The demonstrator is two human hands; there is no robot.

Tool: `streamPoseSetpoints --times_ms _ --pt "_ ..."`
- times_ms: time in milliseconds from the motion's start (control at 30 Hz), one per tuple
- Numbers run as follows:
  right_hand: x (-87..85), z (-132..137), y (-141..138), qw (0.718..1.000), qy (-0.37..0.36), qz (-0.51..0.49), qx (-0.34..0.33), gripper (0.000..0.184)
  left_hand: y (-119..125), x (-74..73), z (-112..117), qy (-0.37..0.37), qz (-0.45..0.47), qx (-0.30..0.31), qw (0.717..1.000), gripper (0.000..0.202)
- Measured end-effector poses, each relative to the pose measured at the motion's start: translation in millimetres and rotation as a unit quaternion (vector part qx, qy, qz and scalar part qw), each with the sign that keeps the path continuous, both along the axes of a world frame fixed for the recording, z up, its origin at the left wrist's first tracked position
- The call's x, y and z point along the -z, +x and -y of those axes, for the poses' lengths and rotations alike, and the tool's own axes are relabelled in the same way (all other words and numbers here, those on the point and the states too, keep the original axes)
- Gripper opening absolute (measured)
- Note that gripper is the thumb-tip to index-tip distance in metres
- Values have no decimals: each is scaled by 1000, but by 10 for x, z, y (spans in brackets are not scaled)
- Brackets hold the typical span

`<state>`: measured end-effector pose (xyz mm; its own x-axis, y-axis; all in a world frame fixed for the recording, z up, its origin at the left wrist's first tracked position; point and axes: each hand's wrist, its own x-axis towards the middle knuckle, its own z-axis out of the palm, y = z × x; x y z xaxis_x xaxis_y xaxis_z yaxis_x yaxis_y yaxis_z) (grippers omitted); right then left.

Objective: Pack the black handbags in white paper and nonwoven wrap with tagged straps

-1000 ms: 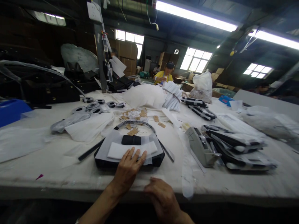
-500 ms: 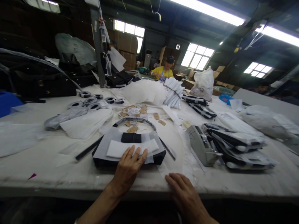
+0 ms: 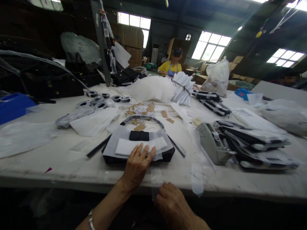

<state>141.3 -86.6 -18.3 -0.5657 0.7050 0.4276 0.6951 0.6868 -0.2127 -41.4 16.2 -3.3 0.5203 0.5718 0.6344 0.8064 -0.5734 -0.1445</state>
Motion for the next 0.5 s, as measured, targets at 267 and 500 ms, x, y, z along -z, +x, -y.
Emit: streamPoseSetpoints --times_ms 267,500 --pt "-685 -244 161 941 -291 -156 -71 13 -9 134 59 10 13 15 1000 44" --pt "-909 -784 245 997 -39 -67 25 18 -53 121 30 32 32 23 999 47"
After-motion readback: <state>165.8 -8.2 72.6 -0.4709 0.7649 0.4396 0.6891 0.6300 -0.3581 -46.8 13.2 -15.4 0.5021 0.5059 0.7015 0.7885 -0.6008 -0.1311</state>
